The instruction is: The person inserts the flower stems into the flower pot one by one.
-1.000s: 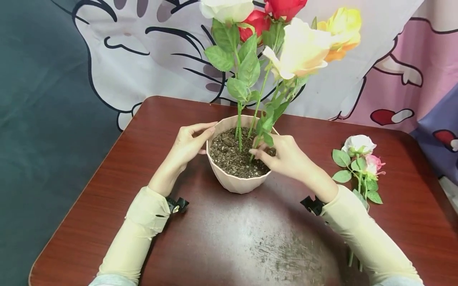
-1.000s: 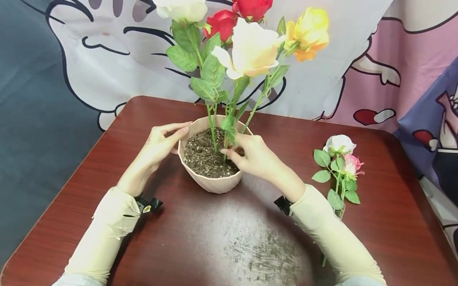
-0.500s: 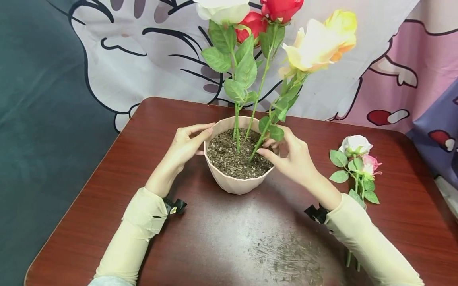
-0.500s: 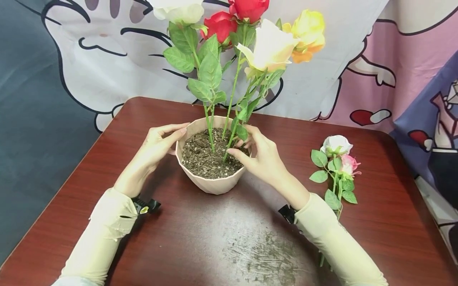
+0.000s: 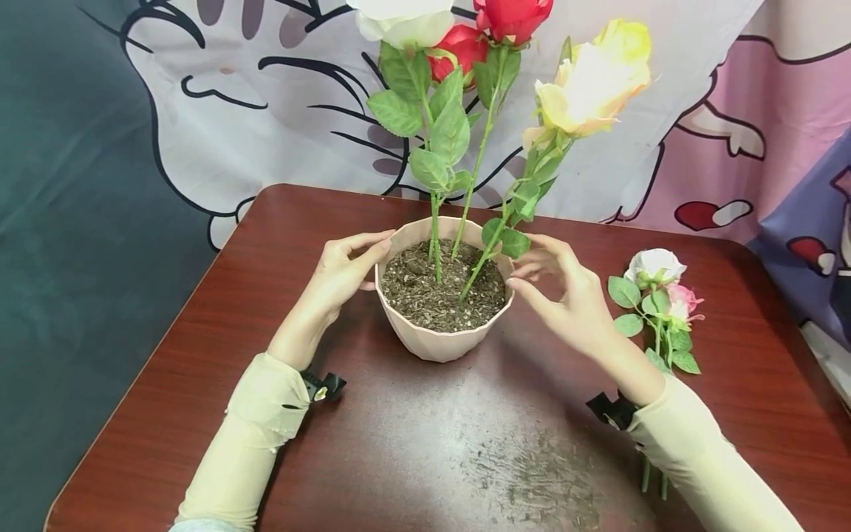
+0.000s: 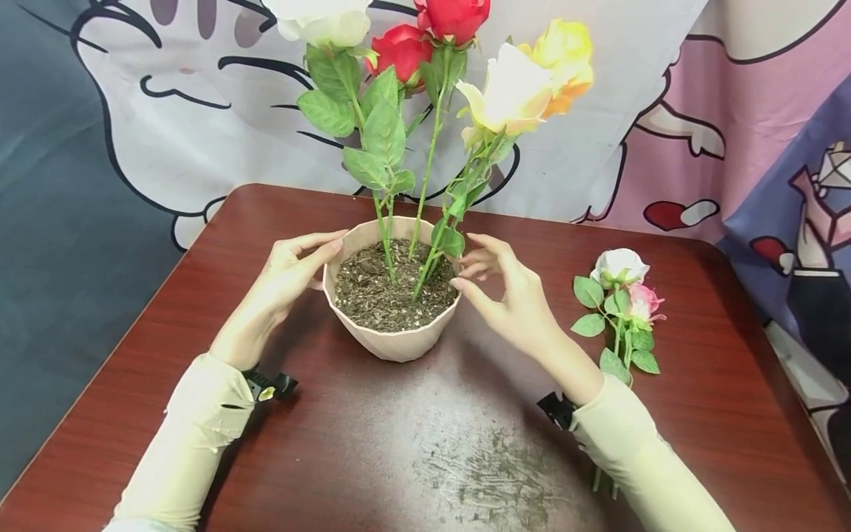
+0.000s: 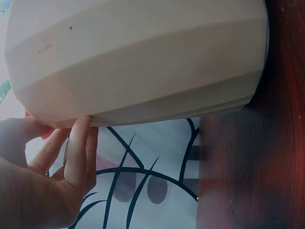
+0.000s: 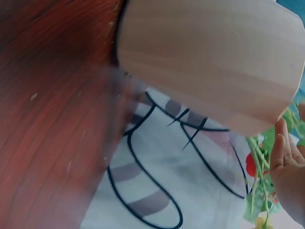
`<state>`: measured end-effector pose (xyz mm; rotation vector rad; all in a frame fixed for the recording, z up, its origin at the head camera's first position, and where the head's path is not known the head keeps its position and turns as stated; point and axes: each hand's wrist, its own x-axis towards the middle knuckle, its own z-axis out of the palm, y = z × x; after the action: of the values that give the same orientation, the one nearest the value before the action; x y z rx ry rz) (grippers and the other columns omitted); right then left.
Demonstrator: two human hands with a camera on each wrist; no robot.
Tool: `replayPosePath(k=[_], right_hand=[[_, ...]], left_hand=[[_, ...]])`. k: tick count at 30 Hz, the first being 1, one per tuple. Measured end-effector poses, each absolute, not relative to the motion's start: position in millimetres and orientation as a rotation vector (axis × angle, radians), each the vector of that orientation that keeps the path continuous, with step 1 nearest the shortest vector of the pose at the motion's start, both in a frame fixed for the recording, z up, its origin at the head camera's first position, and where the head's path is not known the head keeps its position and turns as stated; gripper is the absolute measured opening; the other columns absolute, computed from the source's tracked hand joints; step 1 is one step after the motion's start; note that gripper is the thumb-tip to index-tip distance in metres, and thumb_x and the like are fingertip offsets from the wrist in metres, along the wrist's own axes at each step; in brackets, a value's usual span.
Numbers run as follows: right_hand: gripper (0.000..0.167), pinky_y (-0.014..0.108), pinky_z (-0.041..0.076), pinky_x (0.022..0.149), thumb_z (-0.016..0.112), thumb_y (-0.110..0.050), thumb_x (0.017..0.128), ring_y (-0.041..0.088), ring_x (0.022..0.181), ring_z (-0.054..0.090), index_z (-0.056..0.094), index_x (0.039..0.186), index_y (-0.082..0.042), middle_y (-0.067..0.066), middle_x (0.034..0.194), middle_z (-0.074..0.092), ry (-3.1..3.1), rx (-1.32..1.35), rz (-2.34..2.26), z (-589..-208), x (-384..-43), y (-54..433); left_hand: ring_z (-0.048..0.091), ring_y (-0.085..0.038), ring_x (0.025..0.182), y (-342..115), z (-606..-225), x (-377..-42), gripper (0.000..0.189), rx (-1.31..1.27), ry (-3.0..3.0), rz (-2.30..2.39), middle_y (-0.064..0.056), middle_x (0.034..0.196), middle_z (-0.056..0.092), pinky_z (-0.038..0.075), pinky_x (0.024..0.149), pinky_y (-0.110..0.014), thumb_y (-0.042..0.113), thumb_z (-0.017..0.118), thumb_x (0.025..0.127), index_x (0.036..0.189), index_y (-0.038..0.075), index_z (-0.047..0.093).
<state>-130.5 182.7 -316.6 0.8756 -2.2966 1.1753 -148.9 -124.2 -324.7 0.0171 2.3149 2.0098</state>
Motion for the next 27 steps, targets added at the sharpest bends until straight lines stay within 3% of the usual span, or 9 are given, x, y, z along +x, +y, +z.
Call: replayPosePath(k=[8, 15, 17, 23, 27], right_hand=[[0.067, 0.014, 0.045, 0.076, 0.076, 0.009, 0.070, 0.002, 0.085, 0.060, 0.048, 0.130, -0.005, 0.005, 0.097, 0.068, -2.382, 0.749, 1.067, -322, -117, 227], [0.070, 0.009, 0.045, 0.072, 0.073, 0.019, 0.066, -0.003, 0.087, 0.059, 0.049, 0.129, -0.001, -0.016, 0.101, 0.063, -2.392, 0.606, 1.142, -329, -102, 272], [0.070, 0.008, 0.044, 0.073, 0.073, 0.018, 0.066, -0.004, 0.088, 0.059, 0.049, 0.129, 0.000, -0.016, 0.101, 0.063, -2.403, 0.566, 1.115, -330, -99, 283], [0.063, 0.005, 0.040, 0.069, 0.077, -0.001, 0.074, -0.011, 0.083, 0.054, 0.049, 0.130, -0.007, -0.026, 0.102, 0.055, -2.639, 0.351, 0.969, -336, -83, 323], [0.046, 0.010, 0.041, 0.056, 0.077, -0.022, 0.078, -0.011, 0.068, 0.052, 0.056, 0.117, -0.008, -0.016, 0.090, 0.060, -2.860, 0.159, 0.818, -348, -66, 346]], left_hand=[[0.060, -0.012, 0.092, -120, -329, -149, 0.036, 0.027, 2.289, 2.003, -0.005, 0.123, 0.058, 0.056, 0.059, -0.026, 0.029, 0.060, 0.092, 0.125, 0.014, 0.062], [0.060, -0.012, 0.090, -123, -329, -150, 0.036, 0.017, 2.311, 2.009, -0.007, 0.123, 0.057, 0.056, 0.059, -0.026, 0.030, 0.061, 0.091, 0.123, 0.014, 0.063], [0.061, -0.011, 0.088, -125, -327, -152, 0.035, 0.011, 2.328, 2.024, -0.007, 0.123, 0.058, 0.056, 0.058, -0.025, 0.030, 0.061, 0.091, 0.122, 0.014, 0.064], [0.061, -0.008, 0.085, -126, -326, -155, 0.035, -0.003, 2.335, 2.052, -0.006, 0.122, 0.058, 0.054, 0.055, -0.022, 0.029, 0.062, 0.090, 0.122, 0.015, 0.064], [0.060, -0.008, 0.083, -124, -329, -154, 0.035, -0.008, 2.326, 2.037, -0.006, 0.122, 0.058, 0.054, 0.054, -0.021, 0.029, 0.062, 0.090, 0.122, 0.014, 0.064]])
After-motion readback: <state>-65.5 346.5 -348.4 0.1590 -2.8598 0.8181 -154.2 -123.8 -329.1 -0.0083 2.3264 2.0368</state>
